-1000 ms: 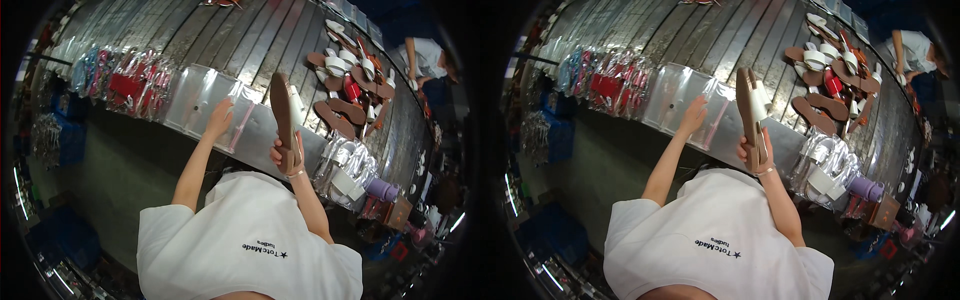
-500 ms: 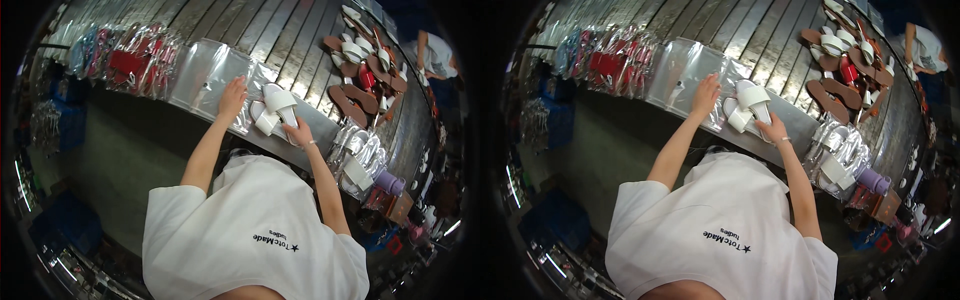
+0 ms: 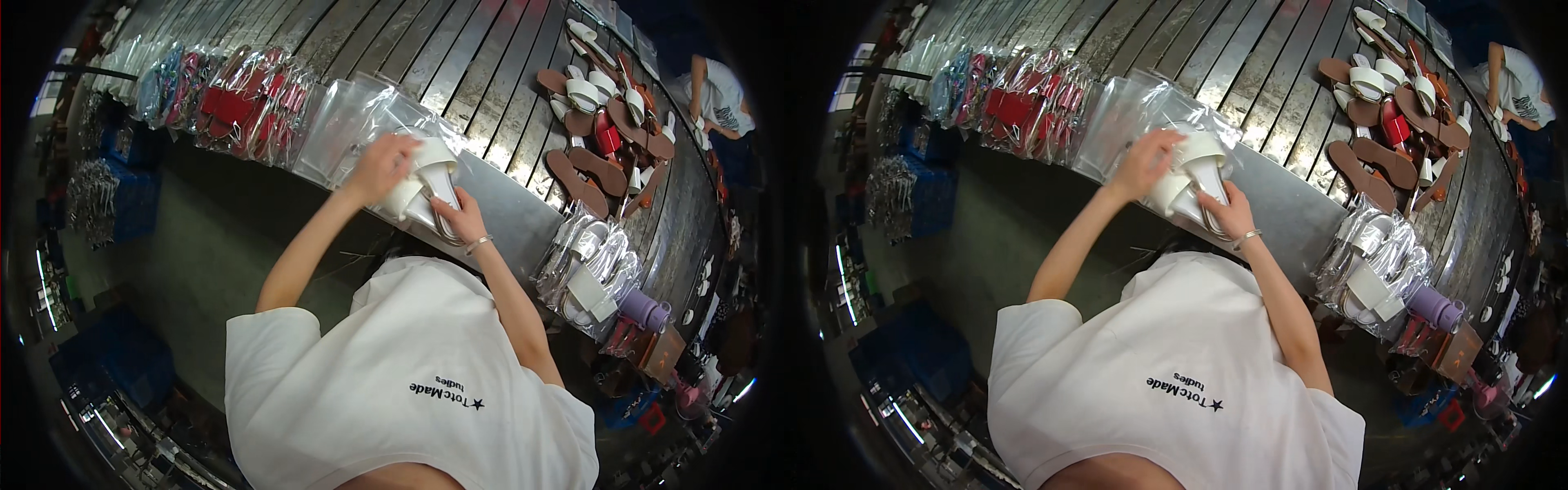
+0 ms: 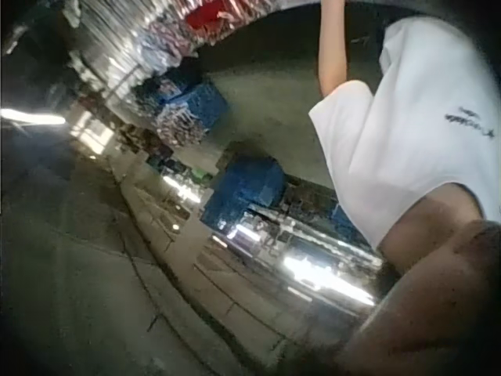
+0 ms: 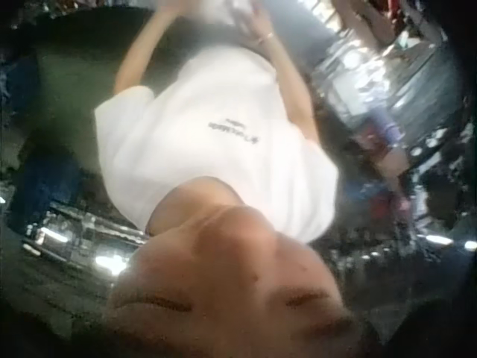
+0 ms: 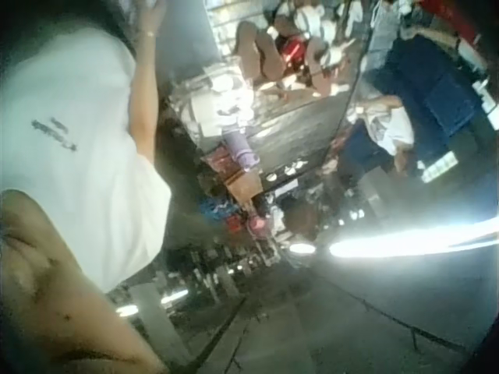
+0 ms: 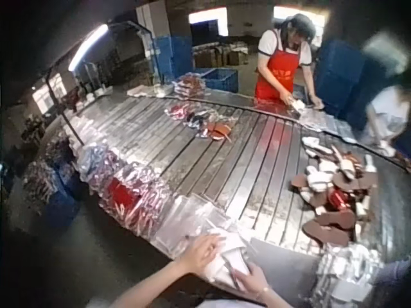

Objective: The person places pairs of white and brown slide sandals into clear plastic bags at a factory packing station. They repeatedly pick up slides, insert them into bags, and set the packaged pairs aside on the table. The person also moves blue plastic crates and stacks them nearby.

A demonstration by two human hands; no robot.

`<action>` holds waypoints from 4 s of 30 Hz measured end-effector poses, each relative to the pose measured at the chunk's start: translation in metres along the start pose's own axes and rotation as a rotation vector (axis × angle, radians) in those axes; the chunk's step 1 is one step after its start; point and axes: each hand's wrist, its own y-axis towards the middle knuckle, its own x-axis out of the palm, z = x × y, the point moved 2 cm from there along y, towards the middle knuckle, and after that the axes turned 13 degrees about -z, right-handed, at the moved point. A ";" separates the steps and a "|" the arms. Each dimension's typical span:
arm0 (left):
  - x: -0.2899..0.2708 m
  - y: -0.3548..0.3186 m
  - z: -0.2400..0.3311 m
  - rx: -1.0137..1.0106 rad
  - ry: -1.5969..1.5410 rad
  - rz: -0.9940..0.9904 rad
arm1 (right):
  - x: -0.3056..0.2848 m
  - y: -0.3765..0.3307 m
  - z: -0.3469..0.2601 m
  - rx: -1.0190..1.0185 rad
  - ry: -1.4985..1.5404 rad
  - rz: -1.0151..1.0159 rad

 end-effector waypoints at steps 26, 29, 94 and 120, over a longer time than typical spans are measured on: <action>0.197 -0.011 0.006 -0.644 -1.034 -0.245 | -0.068 -0.041 0.077 0.127 -0.254 0.743; 0.210 -0.006 0.007 -0.738 -0.946 -0.223 | -0.065 -0.046 0.083 0.048 -0.339 0.719; 0.259 0.095 0.223 -0.349 -1.097 -1.176 | -0.242 -0.341 0.132 0.231 0.202 1.110; 0.101 0.264 0.207 -0.014 -1.553 -0.103 | -0.167 -0.149 -0.055 -0.352 0.095 0.924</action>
